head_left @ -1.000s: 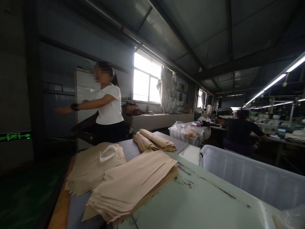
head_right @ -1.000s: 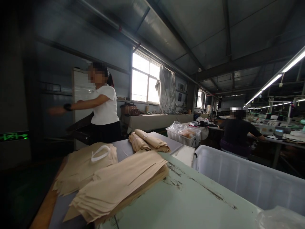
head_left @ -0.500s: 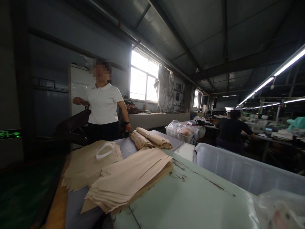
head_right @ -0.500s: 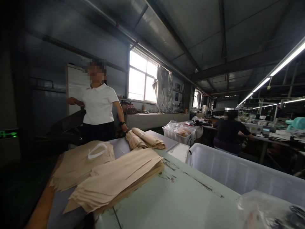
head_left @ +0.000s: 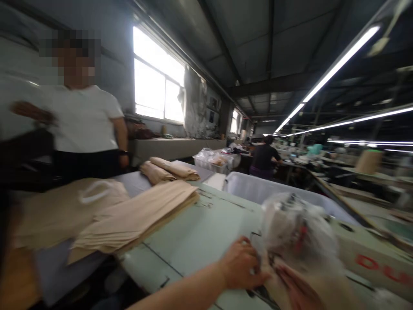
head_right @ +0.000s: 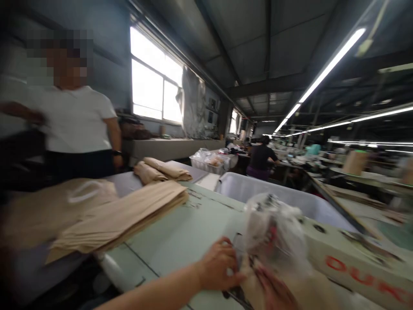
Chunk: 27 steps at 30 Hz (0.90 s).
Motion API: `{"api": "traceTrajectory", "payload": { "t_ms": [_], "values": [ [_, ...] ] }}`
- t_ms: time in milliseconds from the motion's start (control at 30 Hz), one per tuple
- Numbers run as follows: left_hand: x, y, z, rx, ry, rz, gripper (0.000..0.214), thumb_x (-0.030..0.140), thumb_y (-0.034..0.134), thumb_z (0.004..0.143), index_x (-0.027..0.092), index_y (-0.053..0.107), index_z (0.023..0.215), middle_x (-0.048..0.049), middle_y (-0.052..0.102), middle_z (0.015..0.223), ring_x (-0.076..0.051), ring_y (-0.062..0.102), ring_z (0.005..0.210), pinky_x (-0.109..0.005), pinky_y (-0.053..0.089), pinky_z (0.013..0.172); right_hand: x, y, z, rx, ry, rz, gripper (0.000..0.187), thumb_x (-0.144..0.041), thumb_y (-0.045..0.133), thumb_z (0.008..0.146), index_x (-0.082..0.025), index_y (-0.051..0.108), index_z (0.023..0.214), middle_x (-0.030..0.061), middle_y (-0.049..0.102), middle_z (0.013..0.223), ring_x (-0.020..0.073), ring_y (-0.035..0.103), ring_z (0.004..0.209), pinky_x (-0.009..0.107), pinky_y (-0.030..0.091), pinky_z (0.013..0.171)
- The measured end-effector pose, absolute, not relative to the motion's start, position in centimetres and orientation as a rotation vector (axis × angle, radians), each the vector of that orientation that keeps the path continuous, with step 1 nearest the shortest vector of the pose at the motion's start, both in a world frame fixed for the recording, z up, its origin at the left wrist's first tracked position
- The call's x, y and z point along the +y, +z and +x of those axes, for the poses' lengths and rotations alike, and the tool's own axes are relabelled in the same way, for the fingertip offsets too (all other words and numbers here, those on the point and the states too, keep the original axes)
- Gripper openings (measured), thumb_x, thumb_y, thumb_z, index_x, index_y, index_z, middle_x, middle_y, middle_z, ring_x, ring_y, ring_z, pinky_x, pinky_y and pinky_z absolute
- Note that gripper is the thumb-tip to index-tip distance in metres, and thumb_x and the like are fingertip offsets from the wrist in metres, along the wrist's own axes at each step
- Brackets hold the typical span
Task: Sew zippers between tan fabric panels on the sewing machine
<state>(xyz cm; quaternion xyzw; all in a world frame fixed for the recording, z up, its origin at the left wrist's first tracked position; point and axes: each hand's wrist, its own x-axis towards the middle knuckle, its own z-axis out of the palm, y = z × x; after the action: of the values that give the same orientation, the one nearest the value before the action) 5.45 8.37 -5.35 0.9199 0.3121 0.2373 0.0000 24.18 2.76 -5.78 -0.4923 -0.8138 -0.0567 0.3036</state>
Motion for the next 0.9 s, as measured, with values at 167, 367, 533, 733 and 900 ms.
{"api": "traceTrajectory", "payload": {
  "t_ms": [167, 367, 533, 733, 900],
  "values": [
    [6.5, -4.8, 3.5, 0.839, 0.948, 2.713, 0.024, 0.030, 0.052, 0.102, 0.019, 0.072, 0.092, -0.0054, 0.069, 0.093, -0.024, 0.065, 0.096, -0.039, 0.048, 0.095, 2.0, -6.0, 29.1, -2.326, -0.016, -1.531, 0.045, -0.021, 0.044, 0.094, -0.025, 0.064, 0.134, 0.0061, 0.061, 0.139, 0.0242, 0.059, 0.127, 0.040, 0.051, 0.106],
    [4.9, -5.6, 2.7, 0.966, 0.886, 2.636, 0.025, 0.038, 0.053, 0.102, 0.027, 0.067, 0.120, -0.0037, 0.067, 0.121, -0.023, 0.066, 0.111, -0.033, 0.053, 0.099, 5.3, -2.6, 30.1, -2.316, 0.009, -1.470, 0.039, -0.027, 0.042, 0.102, -0.022, 0.059, 0.137, 0.0066, 0.058, 0.142, 0.0228, 0.055, 0.130, 0.039, 0.042, 0.113],
    [5.8, -6.3, 2.3, 0.998, 0.906, 2.713, 0.031, 0.041, 0.059, 0.098, 0.026, 0.068, 0.124, -0.0045, 0.068, 0.129, -0.025, 0.069, 0.113, -0.031, 0.055, 0.101, 4.6, -6.2, 28.3, -2.204, -0.170, -1.656, 0.042, -0.019, 0.052, 0.095, -0.014, 0.060, 0.136, 0.0145, 0.056, 0.142, 0.0318, 0.049, 0.136, 0.051, 0.038, 0.116],
    [7.5, -5.1, 3.1, 0.848, 0.746, 2.721, 0.036, 0.033, 0.063, 0.093, 0.024, 0.066, 0.129, -0.0055, 0.066, 0.133, -0.026, 0.066, 0.119, -0.032, 0.054, 0.101, 2.6, -8.2, 27.5, -2.148, -0.265, -1.754, 0.046, -0.022, 0.057, 0.095, -0.017, 0.057, 0.140, 0.0138, 0.056, 0.143, 0.0352, 0.049, 0.136, 0.061, 0.037, 0.115],
    [7.7, -4.5, 4.9, 0.777, 0.687, 2.714, 0.038, 0.032, 0.065, 0.092, 0.021, 0.066, 0.128, -0.0061, 0.067, 0.132, -0.025, 0.066, 0.116, -0.031, 0.054, 0.102, 2.5, -9.3, 27.4, -2.134, -0.250, -1.800, 0.048, -0.028, 0.056, 0.094, -0.020, 0.056, 0.142, 0.0097, 0.058, 0.141, 0.0351, 0.055, 0.129, 0.059, 0.048, 0.107]
  ]
}}
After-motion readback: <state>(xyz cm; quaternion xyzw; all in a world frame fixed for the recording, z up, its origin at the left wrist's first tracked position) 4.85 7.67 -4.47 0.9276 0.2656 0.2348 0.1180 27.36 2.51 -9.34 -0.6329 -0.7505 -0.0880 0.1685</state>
